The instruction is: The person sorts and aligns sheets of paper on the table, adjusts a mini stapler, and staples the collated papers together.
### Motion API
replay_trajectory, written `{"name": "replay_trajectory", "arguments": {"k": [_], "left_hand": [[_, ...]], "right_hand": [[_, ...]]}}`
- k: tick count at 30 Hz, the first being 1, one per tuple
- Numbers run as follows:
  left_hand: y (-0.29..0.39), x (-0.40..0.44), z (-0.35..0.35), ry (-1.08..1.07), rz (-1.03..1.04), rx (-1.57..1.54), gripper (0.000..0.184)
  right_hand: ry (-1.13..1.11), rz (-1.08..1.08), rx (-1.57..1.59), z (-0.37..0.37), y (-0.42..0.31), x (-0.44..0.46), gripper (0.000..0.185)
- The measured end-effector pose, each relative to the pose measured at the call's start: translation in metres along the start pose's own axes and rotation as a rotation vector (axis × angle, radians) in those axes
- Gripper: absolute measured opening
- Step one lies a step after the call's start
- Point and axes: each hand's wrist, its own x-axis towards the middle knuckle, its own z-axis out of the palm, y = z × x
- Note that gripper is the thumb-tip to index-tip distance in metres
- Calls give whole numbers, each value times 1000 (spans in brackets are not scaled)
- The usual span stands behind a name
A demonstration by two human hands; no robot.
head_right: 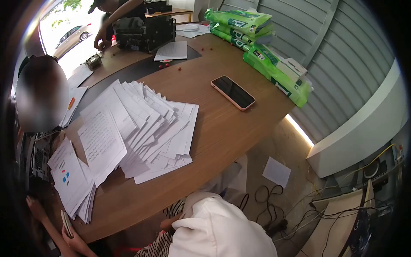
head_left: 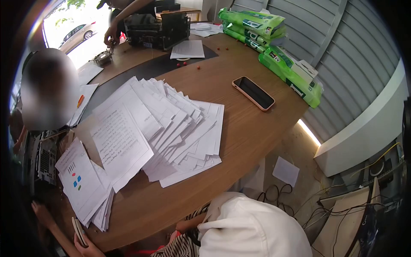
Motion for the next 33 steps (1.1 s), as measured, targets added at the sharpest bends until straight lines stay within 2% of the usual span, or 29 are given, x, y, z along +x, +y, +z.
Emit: {"name": "replay_trajectory", "arguments": {"k": [1, 4, 5, 8, 9, 10, 11, 14, 20, 27, 30, 32, 33], "left_hand": [[-21, -1, 5, -99, -82, 26, 30], [-24, -4, 11, -70, -164, -77, 27], [-28, -5, 11, -57, -106, -56, 25], [-5, -10, 5, 41, -126, 1, 30], [7, -9, 2, 29, -168, -92, 31], [4, -9, -2, 43, -140, -114, 30], [10, -8, 0, 62, -216, -147, 26], [14, -3, -7, 105, -89, -104, 27], [16, -4, -10, 103, -157, -73, 24], [8, -6, -6, 148, -109, -71, 45], [21, 3, -22, 302, -39, 106, 58], [36, 15, -49, 19, -274, 16, 70], [36, 26, -57, 15, -280, 13, 70]], "right_hand": [[5, -3, 1, -1, 0, -1, 28], [2, -15, 0, -3, 0, -4, 28], [-11, -29, -3, -3, 0, -4, 28], [-72, -81, -16, -4, -5, -11, 27], [-98, -92, -21, -3, -3, -12, 27], [-128, -110, -35, 12, 9, -10, 27], [-179, -139, -53, 40, 36, 3, 26], [-249, -138, -85, 5, 11, -11, 26], [-368, -202, -129, 6, 28, -2, 28], [-339, -147, -170, 2, 24, -3, 29], [-301, -125, -164, 4, 21, -8, 29], [-262, -129, -160, 2, 25, -4, 29], [-268, -139, -134, 3, 26, -4, 27]]}}
